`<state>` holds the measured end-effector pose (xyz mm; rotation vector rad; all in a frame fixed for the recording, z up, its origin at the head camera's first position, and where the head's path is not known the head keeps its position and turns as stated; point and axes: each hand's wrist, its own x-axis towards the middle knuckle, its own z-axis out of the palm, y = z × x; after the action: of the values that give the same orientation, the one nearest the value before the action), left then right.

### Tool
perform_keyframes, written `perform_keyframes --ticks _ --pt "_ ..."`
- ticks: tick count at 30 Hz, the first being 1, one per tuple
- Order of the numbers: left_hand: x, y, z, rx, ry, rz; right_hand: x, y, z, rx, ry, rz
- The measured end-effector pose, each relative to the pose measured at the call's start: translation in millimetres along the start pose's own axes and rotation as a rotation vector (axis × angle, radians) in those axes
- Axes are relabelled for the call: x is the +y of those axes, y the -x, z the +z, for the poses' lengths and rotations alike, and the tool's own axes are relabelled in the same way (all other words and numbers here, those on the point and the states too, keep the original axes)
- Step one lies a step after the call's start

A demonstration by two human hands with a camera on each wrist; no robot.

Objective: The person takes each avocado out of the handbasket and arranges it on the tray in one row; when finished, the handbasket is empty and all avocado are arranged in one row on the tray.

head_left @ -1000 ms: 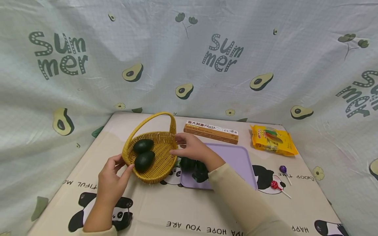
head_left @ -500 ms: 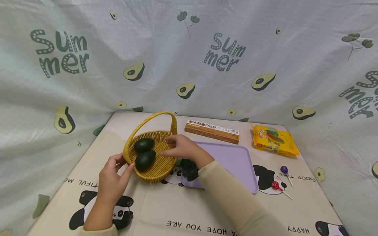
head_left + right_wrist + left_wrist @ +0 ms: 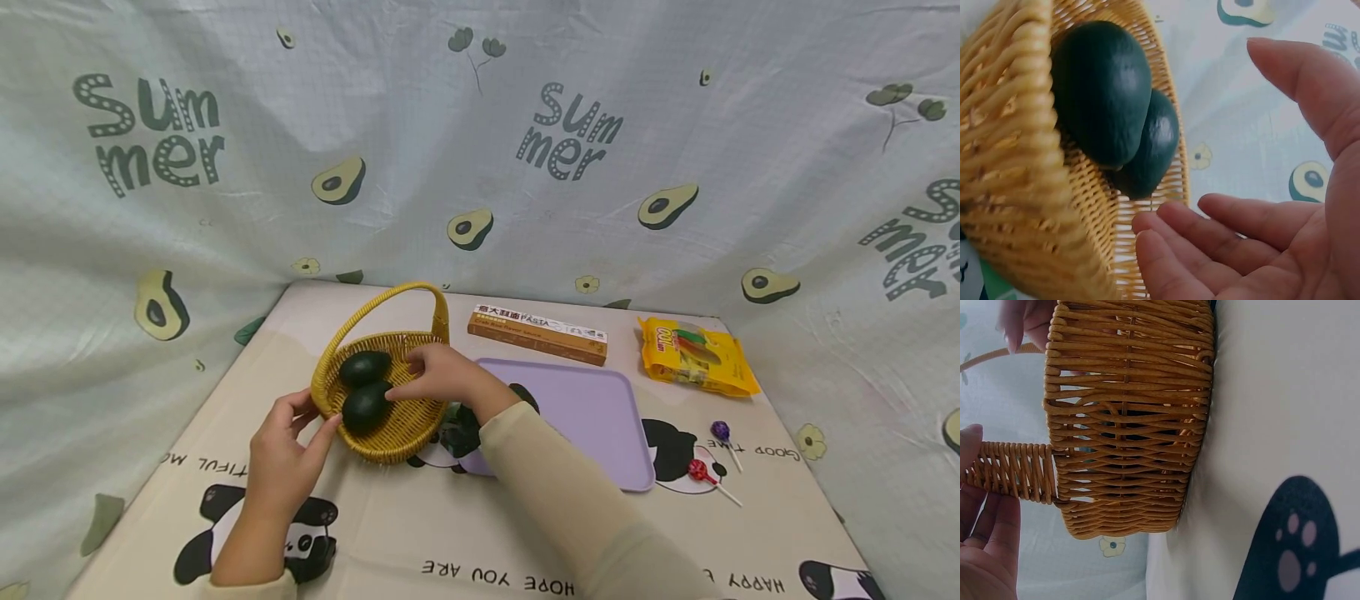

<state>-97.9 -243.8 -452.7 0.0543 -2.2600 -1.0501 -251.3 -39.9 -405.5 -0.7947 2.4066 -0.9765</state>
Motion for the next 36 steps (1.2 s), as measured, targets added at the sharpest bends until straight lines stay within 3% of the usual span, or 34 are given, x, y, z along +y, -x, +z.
perform_keyframes --ticks 16,36 --pt "-2.0 1.5 -0.4 -0.024 -0.023 -0.029 -16.7 -9.5 15.1 0.002 0.033 0.089" --pt "0.2 0.9 -1.8 -0.033 -0.037 -0.035 -16.0 -28.3 31.3 -0.031 -0.016 0.144"
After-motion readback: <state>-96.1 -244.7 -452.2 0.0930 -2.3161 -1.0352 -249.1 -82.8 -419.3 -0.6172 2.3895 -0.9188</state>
